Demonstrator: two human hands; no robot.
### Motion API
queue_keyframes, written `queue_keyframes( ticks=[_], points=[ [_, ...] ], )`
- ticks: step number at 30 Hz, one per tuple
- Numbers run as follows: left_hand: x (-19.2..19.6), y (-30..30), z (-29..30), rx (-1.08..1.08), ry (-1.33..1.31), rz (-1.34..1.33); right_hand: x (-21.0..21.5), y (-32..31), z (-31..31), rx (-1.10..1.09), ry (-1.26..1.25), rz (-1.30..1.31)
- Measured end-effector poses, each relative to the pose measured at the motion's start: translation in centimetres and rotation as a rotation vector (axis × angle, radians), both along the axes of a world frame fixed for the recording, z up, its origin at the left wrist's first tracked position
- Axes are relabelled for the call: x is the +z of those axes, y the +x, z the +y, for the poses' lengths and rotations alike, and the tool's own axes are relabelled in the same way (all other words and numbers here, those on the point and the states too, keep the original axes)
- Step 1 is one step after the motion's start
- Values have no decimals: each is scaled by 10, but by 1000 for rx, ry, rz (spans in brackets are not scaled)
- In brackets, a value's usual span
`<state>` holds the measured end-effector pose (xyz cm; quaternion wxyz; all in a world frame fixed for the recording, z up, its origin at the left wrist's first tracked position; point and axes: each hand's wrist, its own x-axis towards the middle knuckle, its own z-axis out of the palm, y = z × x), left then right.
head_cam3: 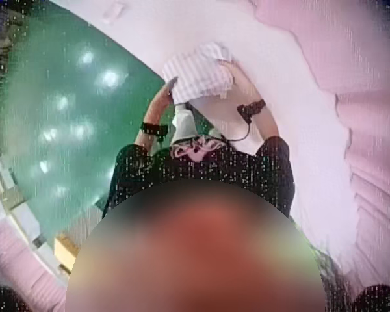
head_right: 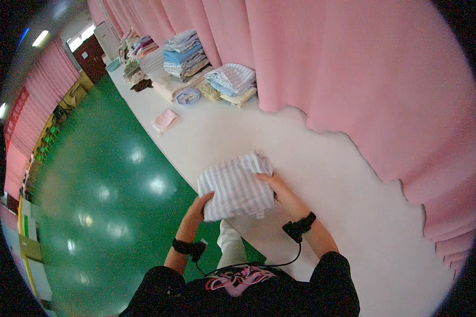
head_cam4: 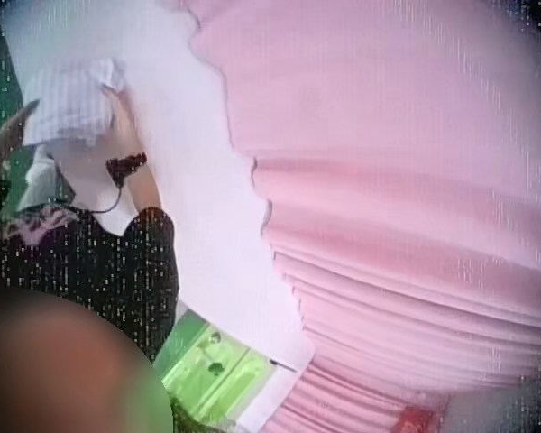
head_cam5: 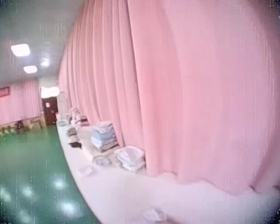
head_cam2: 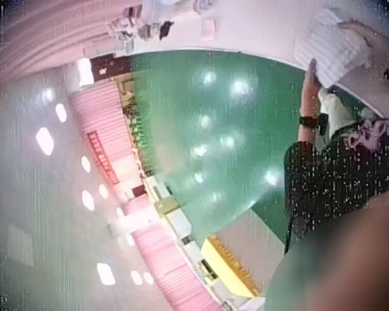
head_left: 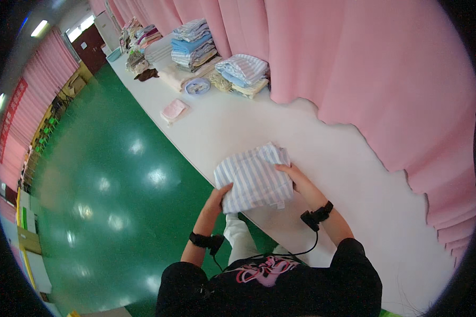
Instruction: Folding and organizing various baby clothes and linens on a long counter.
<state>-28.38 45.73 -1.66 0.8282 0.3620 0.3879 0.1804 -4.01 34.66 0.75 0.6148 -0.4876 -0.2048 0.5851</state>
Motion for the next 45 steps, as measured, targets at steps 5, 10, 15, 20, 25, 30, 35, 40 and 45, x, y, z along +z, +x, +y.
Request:
queue_keyframes(
  ticks=[5, 10, 15, 20, 25, 30, 35, 40, 45],
  points=[
    [99, 39, 151, -59, 480, 66, 50, 6, 110, -161, 82, -7],
    [187, 133, 323, -251, 772, 160, 118, 60, 236, -400, 275, -33],
    [231, 237, 450, -448, 752, -39, 153, 128, 338, -506, 337, -1],
    [137, 300, 510, -608, 842, -137, 80, 147, 386, -592, -57, -204],
    [75, 313, 519, -523, 1438, -84, 26, 192, 374, -684, -232, -369],
    [96, 342, 520, -403, 1755, 298, 73, 174, 375, -566, -551, -810],
    [109, 337, 451, -572, 1755, 36, 94, 153, 394, -741, -396, -1576],
    [65, 328, 438, -376, 2083, 334, 46, 140, 402, -404, -579, -1604],
    [81, 275, 415, -301, 2128, 426, 57, 112, 377, -290, -518, -1598]
  ],
)
